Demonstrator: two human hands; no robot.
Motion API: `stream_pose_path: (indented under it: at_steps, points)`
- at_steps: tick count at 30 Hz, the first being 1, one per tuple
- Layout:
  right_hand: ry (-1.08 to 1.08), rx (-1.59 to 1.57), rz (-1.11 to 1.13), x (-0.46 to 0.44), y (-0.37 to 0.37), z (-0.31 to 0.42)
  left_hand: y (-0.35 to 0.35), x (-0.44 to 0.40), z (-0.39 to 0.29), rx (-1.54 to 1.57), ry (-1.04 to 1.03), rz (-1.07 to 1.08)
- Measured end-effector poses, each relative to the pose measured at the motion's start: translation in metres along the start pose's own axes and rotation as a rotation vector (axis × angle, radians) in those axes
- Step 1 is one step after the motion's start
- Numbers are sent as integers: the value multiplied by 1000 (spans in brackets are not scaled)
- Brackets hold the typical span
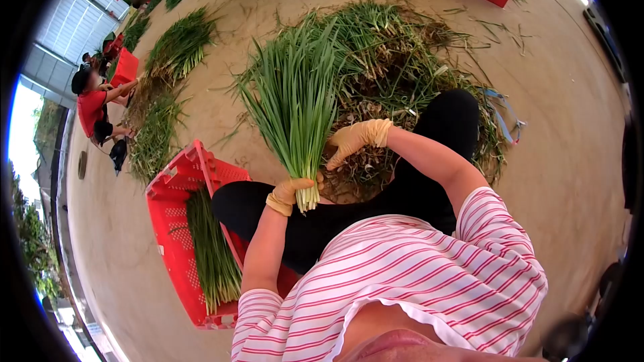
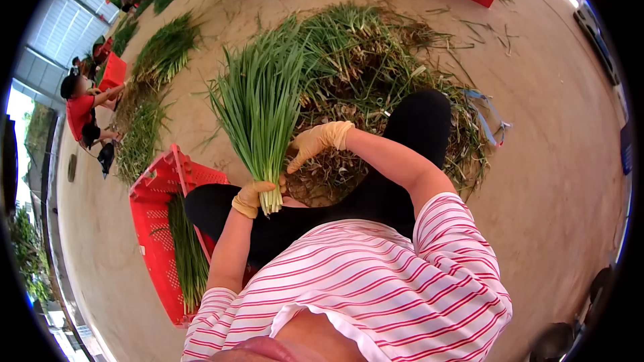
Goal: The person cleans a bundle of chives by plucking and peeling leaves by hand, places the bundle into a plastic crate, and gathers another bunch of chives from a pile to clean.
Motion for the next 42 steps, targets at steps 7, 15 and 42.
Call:
stream_pose_path:
  at_steps: [7,15,42]
  points:
    - [-240,-264,-380,83,117,-29,7,-14,2,-55,2,-6]
    - [-6,-1058,-1236,123,159,-84,3,-12,2,-107,49,19]
    - [-32,-1658,-1538,165,166,-162,-16,39,-17,10,-19,75]
Point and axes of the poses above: each hand's wrist, its own x-axis away from the middle knuckle, its own y-axis out of the back of the hand, z = x × y, the point moved 7 cm from there along -x, towards the middle knuckle, and after that the axes turned 5 degrees about x, right-handed, at the moved point
